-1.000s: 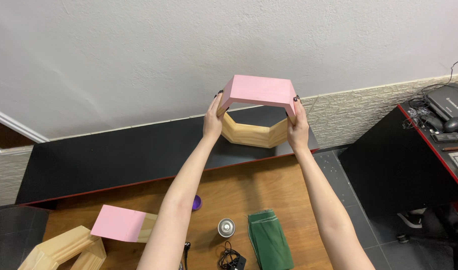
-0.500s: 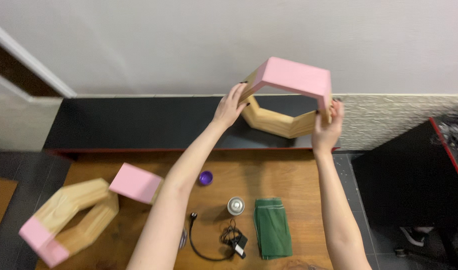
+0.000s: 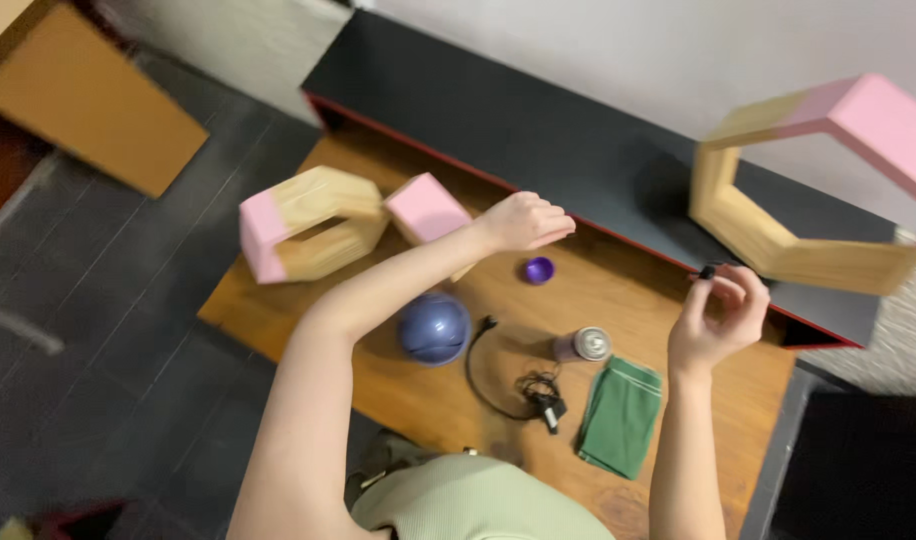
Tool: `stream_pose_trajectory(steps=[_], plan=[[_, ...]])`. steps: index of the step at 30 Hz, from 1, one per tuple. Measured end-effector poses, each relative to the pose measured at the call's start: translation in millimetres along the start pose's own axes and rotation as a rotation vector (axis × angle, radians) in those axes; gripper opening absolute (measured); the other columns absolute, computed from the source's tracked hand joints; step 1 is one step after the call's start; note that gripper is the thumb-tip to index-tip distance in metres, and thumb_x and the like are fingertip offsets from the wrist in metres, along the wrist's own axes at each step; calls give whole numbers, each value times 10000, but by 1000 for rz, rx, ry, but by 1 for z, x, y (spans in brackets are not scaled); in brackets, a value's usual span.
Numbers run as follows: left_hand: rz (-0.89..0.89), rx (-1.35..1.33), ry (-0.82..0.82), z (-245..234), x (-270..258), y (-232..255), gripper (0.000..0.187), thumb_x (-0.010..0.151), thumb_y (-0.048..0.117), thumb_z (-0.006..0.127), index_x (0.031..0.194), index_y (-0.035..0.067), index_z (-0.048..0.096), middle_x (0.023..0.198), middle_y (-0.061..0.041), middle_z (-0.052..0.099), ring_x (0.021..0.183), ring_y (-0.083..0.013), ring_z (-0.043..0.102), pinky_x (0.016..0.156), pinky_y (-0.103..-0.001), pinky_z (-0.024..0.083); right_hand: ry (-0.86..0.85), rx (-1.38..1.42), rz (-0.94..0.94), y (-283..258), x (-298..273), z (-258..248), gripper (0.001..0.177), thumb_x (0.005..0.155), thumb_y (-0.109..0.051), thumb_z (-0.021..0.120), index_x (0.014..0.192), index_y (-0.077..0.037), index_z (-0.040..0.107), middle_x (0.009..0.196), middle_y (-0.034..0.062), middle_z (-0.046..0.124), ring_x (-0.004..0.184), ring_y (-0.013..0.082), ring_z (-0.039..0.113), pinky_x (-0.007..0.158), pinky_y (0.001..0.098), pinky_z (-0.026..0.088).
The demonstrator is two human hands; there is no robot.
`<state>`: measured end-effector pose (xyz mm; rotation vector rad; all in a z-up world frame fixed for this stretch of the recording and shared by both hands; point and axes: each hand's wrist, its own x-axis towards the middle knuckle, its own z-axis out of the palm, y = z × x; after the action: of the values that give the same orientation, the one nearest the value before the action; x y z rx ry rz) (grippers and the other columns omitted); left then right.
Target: The person wipes a black shelf with a green cloth, then places three hexagonal wooden frames on the shelf. They also place a blue kettle, a purple-capped bottle, and a power adapter on the shelf. Finally, they wipe the wooden table with the cloth and move to another table.
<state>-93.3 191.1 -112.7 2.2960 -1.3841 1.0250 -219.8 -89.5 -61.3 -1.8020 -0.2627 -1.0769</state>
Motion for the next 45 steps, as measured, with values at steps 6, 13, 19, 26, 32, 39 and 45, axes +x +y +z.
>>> stream_pose_trajectory(steps=[6,13,19,26,32,39,45], plan=[[-423,-116,139,-69,-109,32,103,1000,272,629,1046,215,701,791,15,644,734,-185,708,662,-322,560,-195,150,-43,-49,-50,75,260,896,252,646,1110,105,628,1036,236,606,905,423,682,751,455,589],[-817,-58,152,-135,-240,65,117,1000,187,629,1085,176,708,887,-23,718,846,-221,731,733,-338,584,-487,253,-117,-111,-96,178,188,875,145,701,987,-3,671,962,158,671,896,381,692,799,451,561],[-1154,5,177,-167,-328,71,185,1018,241,612,1185,253,691,1026,28,741,978,-187,731,835,-318,580,-981,202,-199,-146,-128,290,441,910,-71,727,1337,-76,617,1264,205,659,1179,446,644,1007,572,513],[-1498,-38,10,-198,-358,94,557,1031,247,562,1547,122,392,1399,-289,558,1319,-443,542,1111,-546,449,-1168,-98,-820,-144,-186,423,772,868,-249,780,1559,-304,441,1669,47,348,1533,319,313,1241,545,246],[-1502,-60,85,-191,-395,98,586,1009,151,593,1541,38,376,1462,-347,464,1378,-470,469,1191,-537,356,-1243,-265,-1048,-142,-211,479,910,844,-130,768,1591,-393,322,1724,-31,214,1575,309,216,1267,609,159],[-1788,-311,25,-165,-438,91,675,1006,250,589,1599,144,286,1574,-237,370,1450,-385,410,1211,-497,355,-1117,-297,-1193,-117,-236,513,454,972,-167,598,1396,-290,492,1652,16,351,1577,311,241,1225,640,209],[-1966,-451,1,-147,-473,92,720,1030,420,559,1604,116,247,1574,-244,360,1467,-371,392,1205,-494,358,-1175,-303,-1112,-129,-210,503,583,921,-94,602,1441,-303,440,1638,56,344,1567,374,248,1197,660,268]])
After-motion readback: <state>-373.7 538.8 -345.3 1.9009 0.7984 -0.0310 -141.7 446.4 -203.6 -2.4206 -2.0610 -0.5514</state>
